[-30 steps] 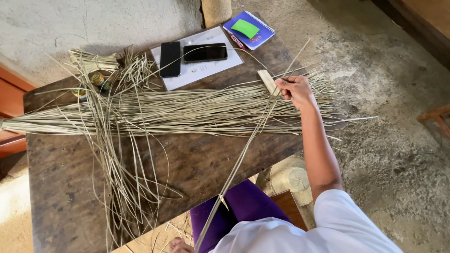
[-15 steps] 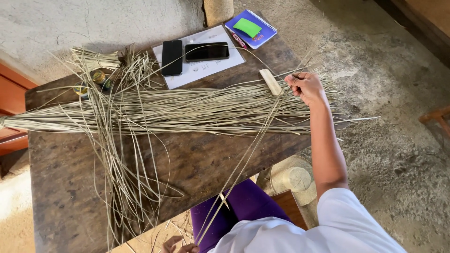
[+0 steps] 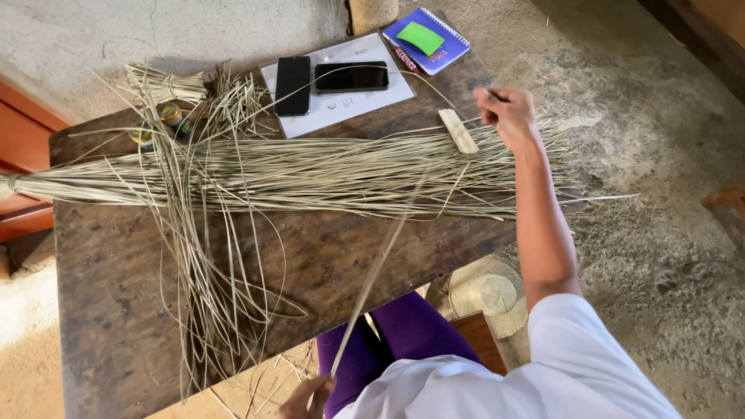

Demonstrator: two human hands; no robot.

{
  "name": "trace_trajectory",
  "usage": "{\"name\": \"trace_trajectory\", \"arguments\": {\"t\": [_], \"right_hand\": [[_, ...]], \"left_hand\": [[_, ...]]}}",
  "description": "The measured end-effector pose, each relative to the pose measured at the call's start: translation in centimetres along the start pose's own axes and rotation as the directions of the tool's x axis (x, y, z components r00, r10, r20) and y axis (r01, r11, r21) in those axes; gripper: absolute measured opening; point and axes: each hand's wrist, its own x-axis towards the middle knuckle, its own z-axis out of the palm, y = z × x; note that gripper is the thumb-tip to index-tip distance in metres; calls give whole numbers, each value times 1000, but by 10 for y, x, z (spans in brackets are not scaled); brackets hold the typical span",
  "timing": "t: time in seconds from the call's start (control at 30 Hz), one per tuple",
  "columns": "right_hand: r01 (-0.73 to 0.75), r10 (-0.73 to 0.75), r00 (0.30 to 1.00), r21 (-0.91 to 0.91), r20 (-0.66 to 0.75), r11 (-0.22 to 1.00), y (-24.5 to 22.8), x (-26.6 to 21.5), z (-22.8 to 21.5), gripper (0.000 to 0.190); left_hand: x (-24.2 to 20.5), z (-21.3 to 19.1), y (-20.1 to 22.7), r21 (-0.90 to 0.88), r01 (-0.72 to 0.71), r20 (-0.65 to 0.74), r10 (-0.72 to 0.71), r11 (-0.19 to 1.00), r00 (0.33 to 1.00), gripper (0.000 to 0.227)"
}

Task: Prepare and smooth dried straw strands using a wooden block

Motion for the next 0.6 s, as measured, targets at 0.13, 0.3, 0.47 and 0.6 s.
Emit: {"name": "trace_trajectory", "arguments": {"t": [0.13,0.3,0.47,0.6], "right_hand": [[-87,65,996,-442,-66,893,7,16,31,27],[0,43,999,-957,13,289,108,61,16,38],[-121,51,993,-859,-110,497,97,57,6,36],[-260,163,950,-388,-266,884,55,22,0,10]], "left_hand": [[36,46,15,-190,104,-193,-141,976,971,20],[76,68,45,-509,503,-37,-601,699,799,20],[85,68,51,-559,560,5,-673,611,740,34],[88,70,55,-486,580,30,-650,654,759,39]]}}
